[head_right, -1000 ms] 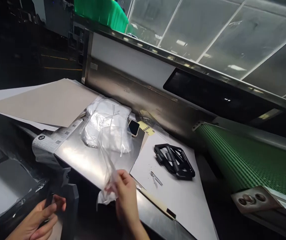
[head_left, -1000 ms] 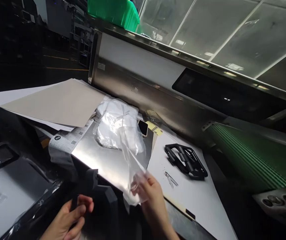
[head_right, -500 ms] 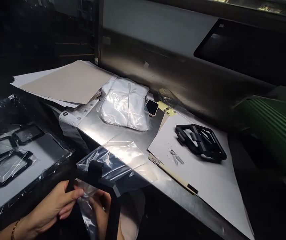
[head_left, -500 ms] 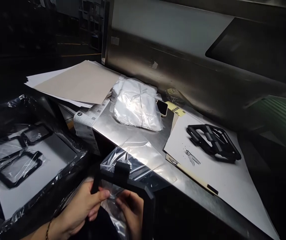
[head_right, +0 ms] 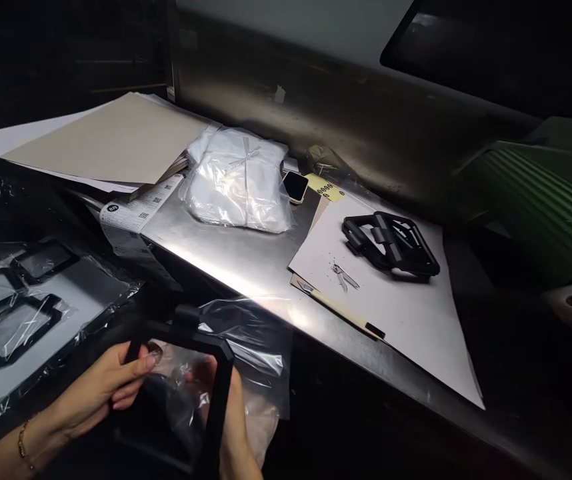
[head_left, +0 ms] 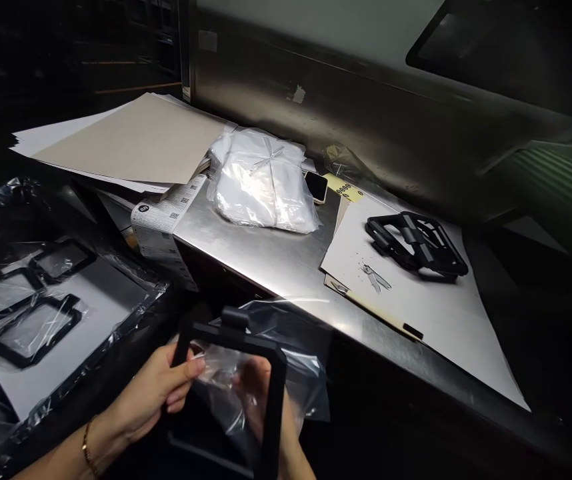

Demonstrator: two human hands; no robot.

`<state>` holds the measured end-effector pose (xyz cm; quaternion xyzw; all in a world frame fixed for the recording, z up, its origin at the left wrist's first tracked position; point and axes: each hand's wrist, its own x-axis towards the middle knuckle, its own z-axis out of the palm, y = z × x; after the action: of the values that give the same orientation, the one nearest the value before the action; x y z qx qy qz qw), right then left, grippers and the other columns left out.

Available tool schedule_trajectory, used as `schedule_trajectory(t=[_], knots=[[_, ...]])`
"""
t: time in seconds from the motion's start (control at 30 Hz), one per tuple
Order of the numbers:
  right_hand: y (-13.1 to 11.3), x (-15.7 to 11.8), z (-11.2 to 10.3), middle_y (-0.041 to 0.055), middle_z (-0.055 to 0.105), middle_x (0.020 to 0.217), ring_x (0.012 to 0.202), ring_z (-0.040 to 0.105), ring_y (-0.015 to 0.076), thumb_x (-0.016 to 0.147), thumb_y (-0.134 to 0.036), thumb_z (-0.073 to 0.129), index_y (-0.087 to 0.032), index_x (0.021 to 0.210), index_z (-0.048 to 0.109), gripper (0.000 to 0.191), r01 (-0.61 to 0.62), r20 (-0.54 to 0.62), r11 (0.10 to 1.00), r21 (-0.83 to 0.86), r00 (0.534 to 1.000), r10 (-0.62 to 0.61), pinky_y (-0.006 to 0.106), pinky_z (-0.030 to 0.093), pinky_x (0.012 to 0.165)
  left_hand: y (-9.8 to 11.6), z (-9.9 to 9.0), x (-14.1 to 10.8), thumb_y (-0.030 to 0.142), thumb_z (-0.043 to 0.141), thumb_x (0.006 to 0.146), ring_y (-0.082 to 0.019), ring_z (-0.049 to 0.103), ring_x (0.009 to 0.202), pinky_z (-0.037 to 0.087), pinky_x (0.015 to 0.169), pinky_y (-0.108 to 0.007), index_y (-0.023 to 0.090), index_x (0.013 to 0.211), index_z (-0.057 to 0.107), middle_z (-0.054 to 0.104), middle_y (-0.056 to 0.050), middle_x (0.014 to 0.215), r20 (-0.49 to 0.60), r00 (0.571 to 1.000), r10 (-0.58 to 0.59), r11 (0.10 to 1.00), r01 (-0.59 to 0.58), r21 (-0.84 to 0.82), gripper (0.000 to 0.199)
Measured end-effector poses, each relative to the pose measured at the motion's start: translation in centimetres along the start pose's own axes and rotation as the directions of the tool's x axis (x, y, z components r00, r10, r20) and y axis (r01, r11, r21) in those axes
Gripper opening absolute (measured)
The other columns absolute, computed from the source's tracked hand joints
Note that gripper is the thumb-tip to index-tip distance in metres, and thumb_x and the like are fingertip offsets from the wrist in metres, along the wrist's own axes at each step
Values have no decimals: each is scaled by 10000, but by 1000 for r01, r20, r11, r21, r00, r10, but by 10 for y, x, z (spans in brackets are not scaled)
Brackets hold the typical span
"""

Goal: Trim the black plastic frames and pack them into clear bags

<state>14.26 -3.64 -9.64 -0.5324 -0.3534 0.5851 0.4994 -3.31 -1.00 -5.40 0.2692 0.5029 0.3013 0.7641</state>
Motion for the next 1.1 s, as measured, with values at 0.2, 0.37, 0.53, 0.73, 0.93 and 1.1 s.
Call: schedule_trajectory(t=[0.2, 0.37, 0.53, 0.73, 0.93, 1.1], knots=[[-1, 5, -33, -90, 381, 513, 382, 335, 25, 855, -377, 453, -143, 644, 472, 316, -107, -45, 951, 290, 991, 126, 166, 318, 376, -5, -40, 6, 412, 659, 669, -16, 154, 384, 150, 380, -163, 180, 702, 452, 273, 124, 433, 36, 999, 7, 997, -10, 74, 312], [-25, 12, -44, -85, 406, 547, 369, 292, 10, 855, -352, 463, -139, 674, 471, 279, -94, -34, 949, 300, 993, 109, 149, 265, 344, 11, -49, -1, 562, 398, 779, -41, 240, 377, 194, 402, -197, 219, 1159, 422, 482, 49, 504, 186, 980, -75, 985, 44, 165, 511], [-41, 31, -38, -74, 446, 558, 381, 342, 22, 866, -405, 421, -136, 711, 503, 322, -39, 98, 994, 100, 995, 30, 169, 317, 378, 16, -17, 16, 431, 412, 837, -35, 335, 324, 191, 383, -179, 256, 1361, -49, 651, -23, 618, 303, 935, -184, 942, 80, 325, 719], [-65, 25, -33, -15, 559, 662, 571, 490, 90, 771, -359, 573, -164, 681, 572, 215, 153, 347, 931, -330, 937, -31, 233, 399, 532, -6, 6, 54, 397, 438, 846, -22, 338, 292, 223, 287, -145, 119, 985, 506, 501, 74, 471, 265, 934, -238, 884, 95, 457, 318], [-25, -29, -62, 63, 546, 770, 668, 513, 172, 817, -192, 457, -215, 877, 611, 167, 321, 278, 691, -647, 944, -179, 298, 423, 589, -27, -9, 47, 444, 325, 878, -19, 332, 305, 243, 284, -147, 131, 845, 509, 428, 86, 481, 136, 959, -247, 863, 153, 482, 365], [34, -80, -34, 54, 611, 697, 568, 587, 161, 820, -197, 424, -219, 889, 606, 196, 428, 374, 664, -612, 897, -234, 245, 474, 515, -41, -18, 51, 445, 345, 871, -48, 439, 367, 352, 359, -182, 127, 863, 534, 507, 58, 533, 108, 959, -262, 793, 150, 590, 371]])
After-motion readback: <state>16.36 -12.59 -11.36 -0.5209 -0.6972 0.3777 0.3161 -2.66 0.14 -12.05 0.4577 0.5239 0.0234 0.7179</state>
